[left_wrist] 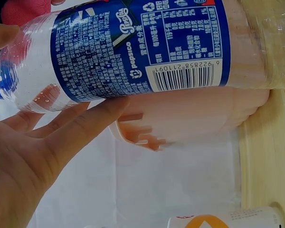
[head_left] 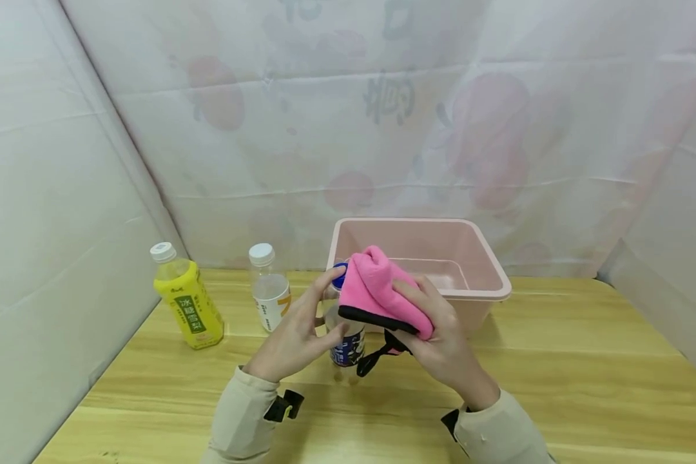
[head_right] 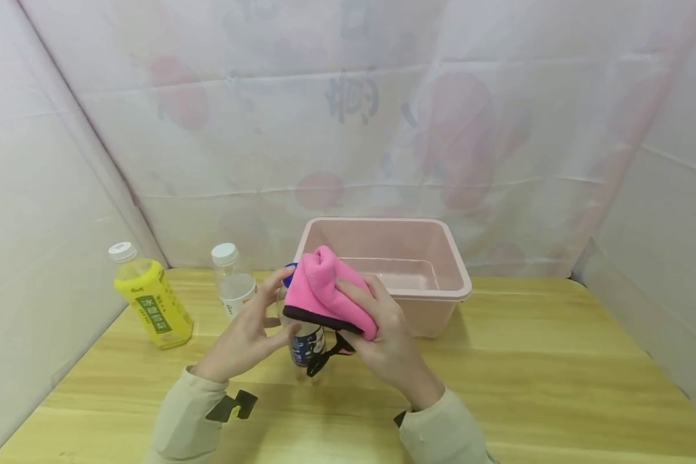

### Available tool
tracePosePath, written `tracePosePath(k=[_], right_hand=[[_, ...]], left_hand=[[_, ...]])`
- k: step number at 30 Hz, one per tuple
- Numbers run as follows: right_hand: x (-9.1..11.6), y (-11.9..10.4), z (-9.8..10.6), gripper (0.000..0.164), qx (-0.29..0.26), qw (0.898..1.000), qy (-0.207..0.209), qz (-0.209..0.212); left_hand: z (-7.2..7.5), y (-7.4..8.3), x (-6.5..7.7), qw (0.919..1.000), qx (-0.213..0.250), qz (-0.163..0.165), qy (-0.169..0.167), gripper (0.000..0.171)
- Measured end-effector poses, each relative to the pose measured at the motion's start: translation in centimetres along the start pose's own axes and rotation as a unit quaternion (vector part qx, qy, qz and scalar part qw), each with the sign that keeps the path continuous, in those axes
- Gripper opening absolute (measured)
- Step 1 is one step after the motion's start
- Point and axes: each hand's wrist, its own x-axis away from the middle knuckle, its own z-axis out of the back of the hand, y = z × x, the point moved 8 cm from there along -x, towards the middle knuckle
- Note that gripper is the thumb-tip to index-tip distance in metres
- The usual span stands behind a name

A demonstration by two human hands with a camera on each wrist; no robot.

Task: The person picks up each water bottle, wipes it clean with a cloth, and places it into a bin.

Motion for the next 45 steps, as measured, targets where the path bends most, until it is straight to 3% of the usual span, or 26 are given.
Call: tracePosePath(k=[11,16,19,23,25,27,28,38,41,45], right_hand=[[-0.1,0.0,-0.5,0.060,0.124,0.989,-0.078,-0.020],[0.2,0.3,-0.5,0.062,0.181,0.971,-0.145,-0.055],[1.3,1.5,-1.6,0.057,0.218,0.941,-0.236,-0.103],[4.0,3.2,-4.3,0.044,0.253,0.875,-0.385,-0.152],[5.3,3.9,-5.4,0.038,0.263,0.845,-0.435,-0.169],[6.3,4.4,-6.1,0.038,0.267,0.827,-0.460,-0.181],[6.6,4.6,-6.3,0.040,0.267,0.824,-0.464,-0.185],[6.0,4.5,-5.5,0.046,0.275,0.835,-0.447,-0.165],[4.8,3.9,-4.6,0.049,0.288,0.849,-0.420,-0.142],[3.0,2.3,-3.4,0.048,0.307,0.874,-0.364,-0.091]], left_hand=[[0.5,0.3,0.4,0.9989,-0.038,-0.022,0.019,0.082],[0.4,0.2,0.2,0.9994,-0.022,-0.020,0.018,0.082],[0.5,0.1,0.2,0.9994,-0.027,-0.014,0.018,0.083],[0.4,0.3,0.3,0.9985,-0.050,-0.012,0.016,0.081],[0.4,0.3,0.3,0.9981,-0.058,-0.013,0.017,0.081],[0.4,0.3,0.3,0.9981,-0.059,-0.013,0.016,0.080],[0.4,0.3,0.3,0.9982,-0.057,-0.012,0.015,0.080],[0.4,0.2,0.2,0.9984,-0.054,-0.011,0.009,0.080],[0.4,0.2,0.2,0.9985,-0.052,-0.016,0.010,0.080],[0.3,0.3,0.1,0.9978,-0.061,-0.022,0.010,0.080]])
